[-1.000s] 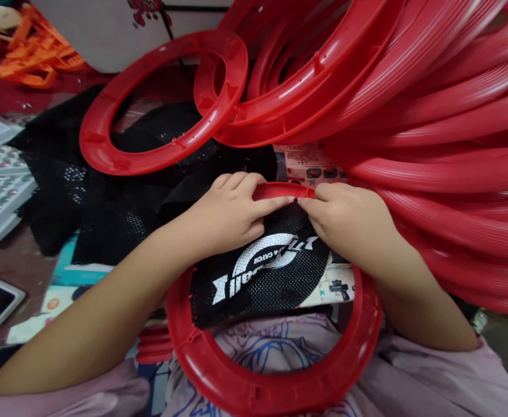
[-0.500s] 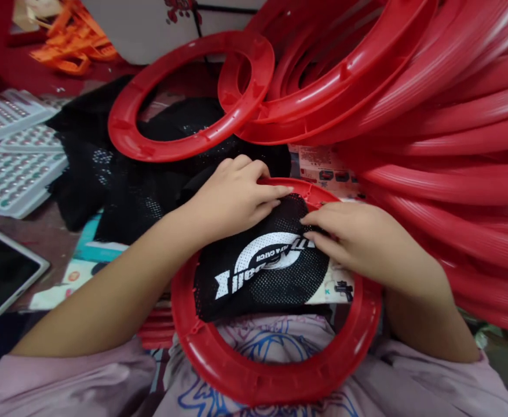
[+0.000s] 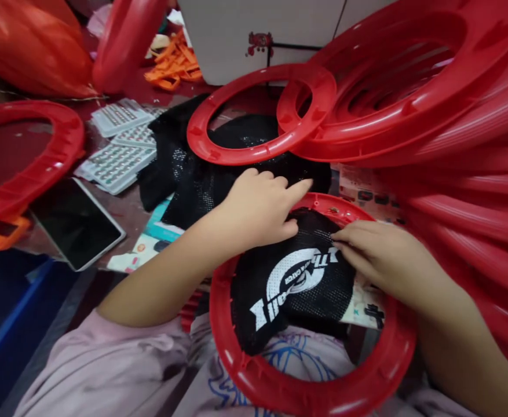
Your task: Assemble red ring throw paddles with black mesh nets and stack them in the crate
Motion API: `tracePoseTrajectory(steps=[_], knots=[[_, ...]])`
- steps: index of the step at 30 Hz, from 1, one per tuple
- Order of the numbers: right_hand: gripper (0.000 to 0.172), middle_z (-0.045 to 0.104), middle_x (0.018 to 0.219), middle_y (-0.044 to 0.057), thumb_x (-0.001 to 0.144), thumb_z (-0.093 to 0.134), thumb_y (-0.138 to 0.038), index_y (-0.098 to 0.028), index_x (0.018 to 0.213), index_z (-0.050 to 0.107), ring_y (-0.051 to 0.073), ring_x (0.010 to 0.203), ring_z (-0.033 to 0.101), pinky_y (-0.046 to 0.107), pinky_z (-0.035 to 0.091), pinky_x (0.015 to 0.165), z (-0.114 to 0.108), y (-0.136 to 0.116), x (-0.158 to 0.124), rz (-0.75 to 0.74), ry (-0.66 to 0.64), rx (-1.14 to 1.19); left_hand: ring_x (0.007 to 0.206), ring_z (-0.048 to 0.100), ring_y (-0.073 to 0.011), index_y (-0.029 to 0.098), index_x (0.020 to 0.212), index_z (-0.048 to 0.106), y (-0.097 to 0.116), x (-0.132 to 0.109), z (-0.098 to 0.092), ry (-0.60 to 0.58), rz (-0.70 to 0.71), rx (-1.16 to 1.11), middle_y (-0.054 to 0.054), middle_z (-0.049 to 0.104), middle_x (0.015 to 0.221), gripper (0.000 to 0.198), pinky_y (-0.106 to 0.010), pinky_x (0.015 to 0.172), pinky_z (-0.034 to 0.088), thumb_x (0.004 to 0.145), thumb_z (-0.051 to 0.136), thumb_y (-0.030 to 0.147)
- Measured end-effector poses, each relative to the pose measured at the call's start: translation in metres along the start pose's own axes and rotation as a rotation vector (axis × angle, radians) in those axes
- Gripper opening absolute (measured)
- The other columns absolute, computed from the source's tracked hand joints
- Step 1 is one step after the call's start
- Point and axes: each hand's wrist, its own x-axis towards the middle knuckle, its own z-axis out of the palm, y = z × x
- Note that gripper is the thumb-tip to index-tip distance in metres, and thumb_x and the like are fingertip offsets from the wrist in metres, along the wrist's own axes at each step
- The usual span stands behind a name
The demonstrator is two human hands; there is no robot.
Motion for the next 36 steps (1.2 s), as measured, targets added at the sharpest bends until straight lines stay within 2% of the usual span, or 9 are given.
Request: tracePoseTrajectory(steps=[3, 6, 8, 10, 15, 18, 22, 28, 36], knots=[[0.025, 0.072, 0.089, 0.007, 0.089, 0.048, -0.013, -0.016, 0.097, 0.071, 0.020, 0.080, 0.068, 0.030, 0.051, 0.068, -0.003, -0.011, 0.004, -0.086, 0.027, 0.041, 0.105, 0.059, -0.0357, 0.010, 0.118, 0.063, -0.002, 0.004, 0.001, 0.066, 0.021, -0.057, -0.018, 0.066, 0.108, 0.045, -0.046, 0.088, 0.045, 0.086, 0.055, 0.041], [0.029, 0.069, 0.081, 0.006, 0.088, 0.046, -0.013, -0.015, 0.098, 0.072, 0.021, 0.072, 0.066, 0.030, 0.049, 0.061, -0.006, -0.019, 0.007, -0.107, 0.030, 0.029, 0.125, 0.052, -0.0300, 0.013, 0.128, 0.056, -0.002, 0.016, 0.007, 0.132, 0.208, -0.302, -0.017, 0.058, 0.132, 0.041, -0.044, 0.102, 0.042, 0.090, 0.051, 0.027], [0.031, 0.069, 0.081, 0.007, 0.086, 0.045, -0.011, -0.014, 0.098, 0.072, 0.022, 0.073, 0.066, 0.030, 0.049, 0.062, -0.007, -0.021, 0.007, -0.107, 0.039, 0.026, 0.138, 0.042, -0.0245, 0.018, 0.126, 0.057, -0.002, 0.024, 0.010, 0.068, 0.349, -0.471, -0.013, 0.050, 0.145, 0.039, -0.041, 0.109, 0.038, 0.089, 0.048, 0.015], [0.032, 0.070, 0.085, 0.009, 0.084, 0.043, -0.009, -0.012, 0.098, 0.072, 0.023, 0.076, 0.067, 0.031, 0.050, 0.066, -0.007, -0.020, 0.008, -0.081, 0.057, 0.029, 0.143, 0.035, -0.0226, 0.020, 0.119, 0.060, -0.003, 0.032, 0.011, -0.012, 0.407, -0.575, -0.010, 0.047, 0.149, 0.039, -0.040, 0.111, 0.037, 0.084, 0.047, 0.006], [0.033, 0.072, 0.085, 0.009, 0.084, 0.042, -0.012, -0.012, 0.096, 0.072, 0.022, 0.074, 0.067, 0.030, 0.050, 0.066, -0.006, -0.011, 0.007, -0.005, 0.075, 0.038, 0.119, 0.060, -0.0223, 0.016, 0.092, 0.067, -0.008, 0.042, 0.013, -0.062, 0.297, -0.800, -0.008, 0.068, 0.121, 0.018, -0.034, 0.098, 0.047, 0.080, 0.054, 0.011], [0.036, 0.074, 0.090, 0.009, 0.085, 0.042, -0.014, -0.015, 0.104, 0.073, 0.022, 0.076, 0.068, 0.030, 0.050, 0.067, -0.006, -0.005, 0.007, 0.046, 0.069, 0.053, 0.117, 0.062, -0.0215, 0.017, 0.077, 0.066, -0.011, 0.044, 0.017, -0.061, 0.272, -0.891, -0.004, 0.073, 0.104, 0.012, -0.032, 0.095, 0.048, 0.081, 0.055, 0.016], [0.040, 0.074, 0.094, 0.010, 0.087, 0.042, -0.016, -0.017, 0.114, 0.072, 0.021, 0.077, 0.067, 0.031, 0.049, 0.070, -0.005, -0.002, 0.009, 0.127, 0.061, 0.061, 0.114, 0.064, -0.0222, 0.018, 0.075, 0.068, -0.013, 0.045, 0.022, -0.074, 0.238, -0.924, -0.002, 0.075, 0.098, 0.014, -0.032, 0.092, 0.049, 0.081, 0.056, 0.019], [0.043, 0.073, 0.090, 0.009, 0.087, 0.041, -0.018, -0.020, 0.118, 0.071, 0.021, 0.076, 0.066, 0.030, 0.046, 0.066, -0.003, -0.002, 0.011, 0.183, 0.032, 0.012, 0.096, 0.069, -0.0225, 0.014, 0.070, 0.069, -0.008, 0.046, 0.023, -0.002, 0.098, -0.921, -0.006, 0.076, 0.094, 0.016, -0.033, 0.084, 0.052, 0.080, 0.059, 0.022], [0.045, 0.072, 0.090, 0.008, 0.087, 0.041, -0.018, -0.023, 0.120, 0.070, 0.023, 0.077, 0.067, 0.030, 0.042, 0.063, -0.004, -0.004, 0.013, 0.218, 0.004, -0.016, 0.091, 0.069, -0.0216, 0.013, 0.073, 0.068, -0.004, 0.046, 0.025, 0.017, 0.061, -0.923, -0.007, 0.075, 0.094, 0.015, -0.034, 0.083, 0.053, 0.081, 0.056, 0.020]])
